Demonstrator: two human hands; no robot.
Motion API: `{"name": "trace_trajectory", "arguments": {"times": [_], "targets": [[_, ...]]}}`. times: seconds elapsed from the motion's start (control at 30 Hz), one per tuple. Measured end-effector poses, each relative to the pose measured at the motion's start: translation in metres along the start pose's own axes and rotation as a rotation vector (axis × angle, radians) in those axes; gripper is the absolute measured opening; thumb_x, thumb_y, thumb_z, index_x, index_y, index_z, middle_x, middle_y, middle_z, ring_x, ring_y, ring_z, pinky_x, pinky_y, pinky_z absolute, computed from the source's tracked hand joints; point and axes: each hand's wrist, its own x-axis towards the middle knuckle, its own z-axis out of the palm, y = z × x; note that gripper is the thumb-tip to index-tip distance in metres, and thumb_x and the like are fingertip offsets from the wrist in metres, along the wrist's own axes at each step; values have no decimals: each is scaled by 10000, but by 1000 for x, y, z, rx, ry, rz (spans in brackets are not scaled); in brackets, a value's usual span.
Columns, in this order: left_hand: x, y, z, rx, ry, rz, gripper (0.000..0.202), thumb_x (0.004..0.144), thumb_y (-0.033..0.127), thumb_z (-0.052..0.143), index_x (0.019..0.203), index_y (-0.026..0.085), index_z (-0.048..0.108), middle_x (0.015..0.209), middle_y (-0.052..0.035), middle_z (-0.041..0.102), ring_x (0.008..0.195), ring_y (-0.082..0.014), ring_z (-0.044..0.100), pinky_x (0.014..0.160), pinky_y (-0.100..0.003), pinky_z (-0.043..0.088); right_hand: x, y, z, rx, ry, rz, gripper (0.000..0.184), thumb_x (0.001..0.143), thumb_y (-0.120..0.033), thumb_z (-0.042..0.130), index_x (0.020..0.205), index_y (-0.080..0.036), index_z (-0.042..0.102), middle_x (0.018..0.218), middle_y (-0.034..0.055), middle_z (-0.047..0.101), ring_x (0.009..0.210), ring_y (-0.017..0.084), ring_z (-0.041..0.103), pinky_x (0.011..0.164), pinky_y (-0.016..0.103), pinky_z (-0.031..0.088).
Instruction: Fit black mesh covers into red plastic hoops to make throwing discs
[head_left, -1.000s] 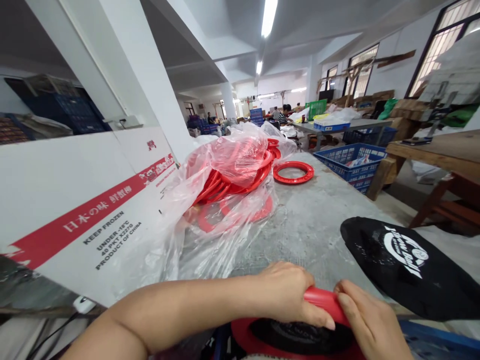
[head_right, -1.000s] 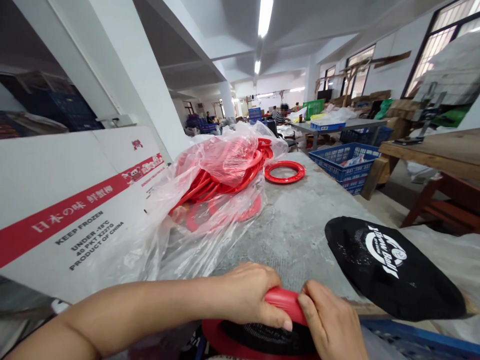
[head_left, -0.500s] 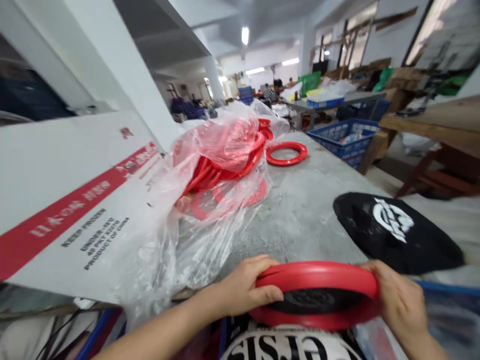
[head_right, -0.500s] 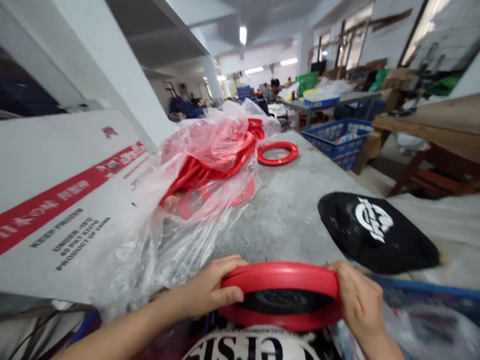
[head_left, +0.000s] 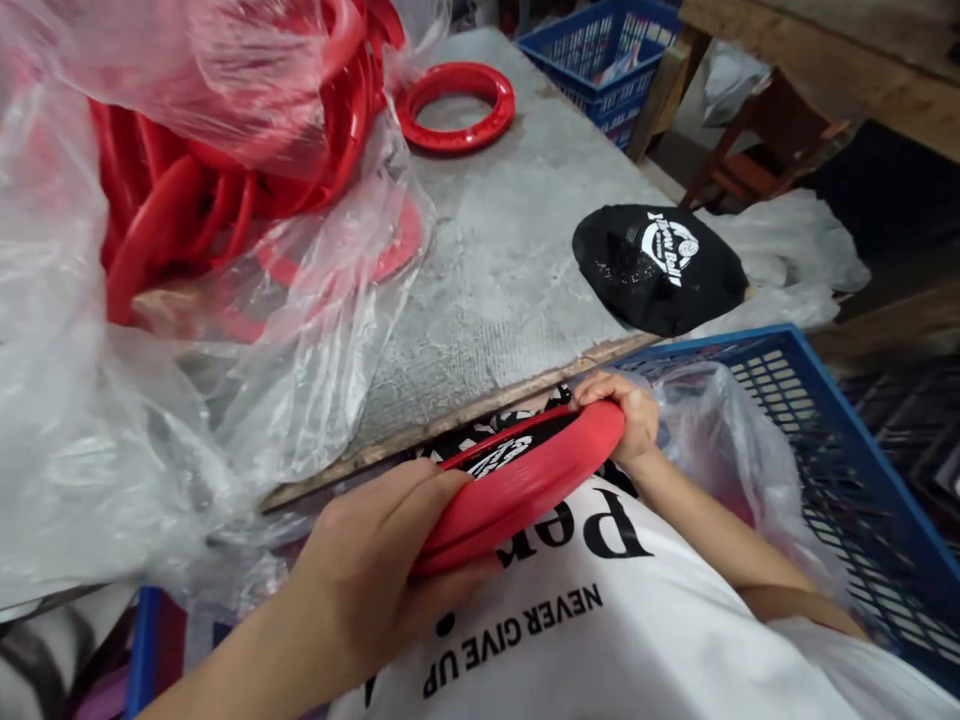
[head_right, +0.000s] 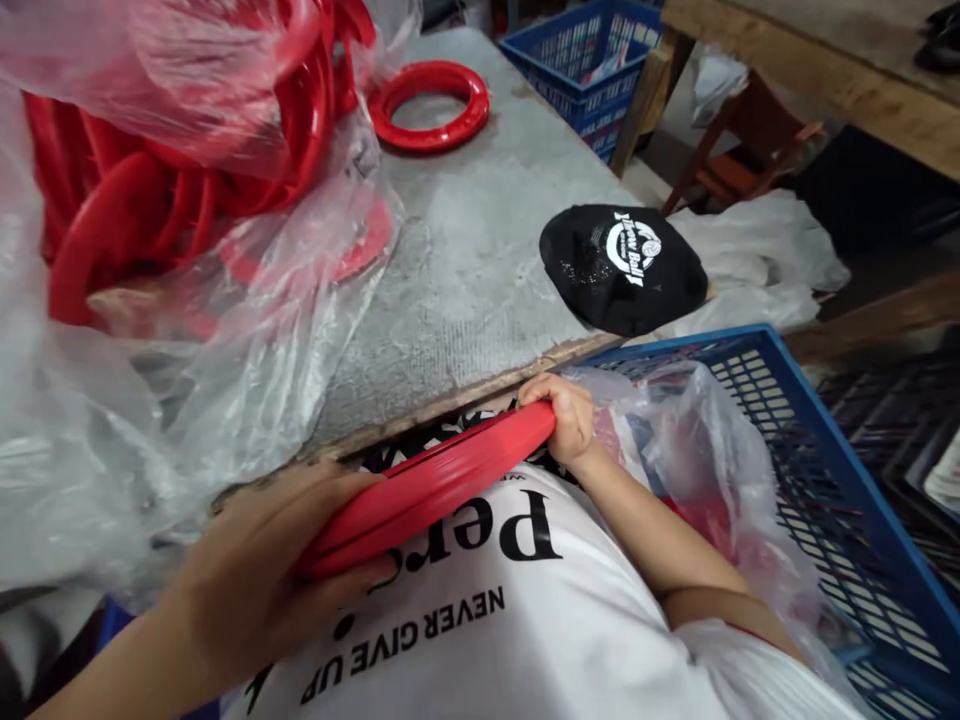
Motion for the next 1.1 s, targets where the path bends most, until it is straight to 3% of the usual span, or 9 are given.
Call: {"name": "trace_trajectory", "arguments": {"times": [0.13, 0.2, 0.27, 0.37, 0.6, 0.77, 0.87, 0.97, 1.1], "targets": [[2, 10, 7, 47, 76, 40, 326, 940, 465, 612, 1125, 198, 584, 905, -47, 683, 777, -194, 670, 673, -310, 549, 17, -44, -9, -123, -90, -124, 483, 1031, -538, 322, 973, -217, 679, 855, 74, 710, 811, 230, 691, 722, 395, 544], [8, 16, 9, 84, 86, 57, 319, 948, 475, 594, 1084, 187, 588, 867, -48, 674, 737, -195, 659, 632, -318, 537, 27, -75, -8, -267, -244, -252, 488, 1018, -576, 362, 1012, -205, 678, 903, 94, 714, 845, 238, 683, 735, 392, 536], [16, 22, 11, 116, 81, 78, 312, 959, 489, 564, 1027, 185, 593, 825, -42, 657, 698, -196, 638, 600, -328, 516, 34, -101, -3, -417, -409, -341, 481, 1020, -563, 381, 946, -190, 674, 841, 92, 695, 772, 219, 657, 693, 372, 509], [28, 29, 14, 139, 79, 112, 287, 984, 467, 517, 913, 196, 582, 765, -31, 627, 656, -187, 602, 581, -331, 485, 34, -119, 4, -573, -467, -407, 470, 1035, -511, 381, 795, -193, 631, 701, 63, 628, 666, 187, 595, 630, 345, 458], [38, 30, 14, 240, -40, 117, 324, 1001, 447, 486, 804, 197, 546, 708, -14, 591, 557, -170, 536, 513, -324, 403, 23, -92, 16, -552, -338, -386, 465, 1058, -401, 315, 704, -204, 544, 632, 44, 568, 611, 161, 543, 589, 316, 412], [31, 15, 10, 107, -119, 19, 375, 992, 526, 481, 921, 182, 610, 833, -40, 648, 715, -195, 614, 621, -336, 494, 22, -69, 12, -426, -252, -264, 414, 1039, -369, 361, 719, -218, 577, 669, 49, 618, 639, 176, 597, 618, 336, 466], [13, -8, 13, -60, -45, -86, 329, 951, 476, 585, 1151, 217, 619, 994, -46, 688, 875, -206, 660, 752, -338, 556, 22, -55, 0, -322, -51, -88, 442, 1042, -401, 357, 719, -237, 610, 684, 52, 636, 640, 202, 617, 621, 373, 488], [-6, -30, 22, -114, 111, -148, 354, 900, 447, 663, 1182, 235, 627, 1030, -54, 705, 929, -214, 677, 806, -356, 577, 20, -39, -10, -210, 135, -9, 448, 1029, -430, 402, 689, -237, 623, 640, 42, 620, 599, 215, 610, 567, 378, 467], [-12, -33, 26, -109, 163, -104, 377, 877, 491, 686, 1131, 214, 652, 969, -53, 704, 853, -189, 669, 770, -322, 573, 18, -22, -13, -114, 154, 55, 474, 1021, -460, 413, 677, -223, 636, 629, 43, 628, 604, 220, 625, 575, 382, 483]]}}
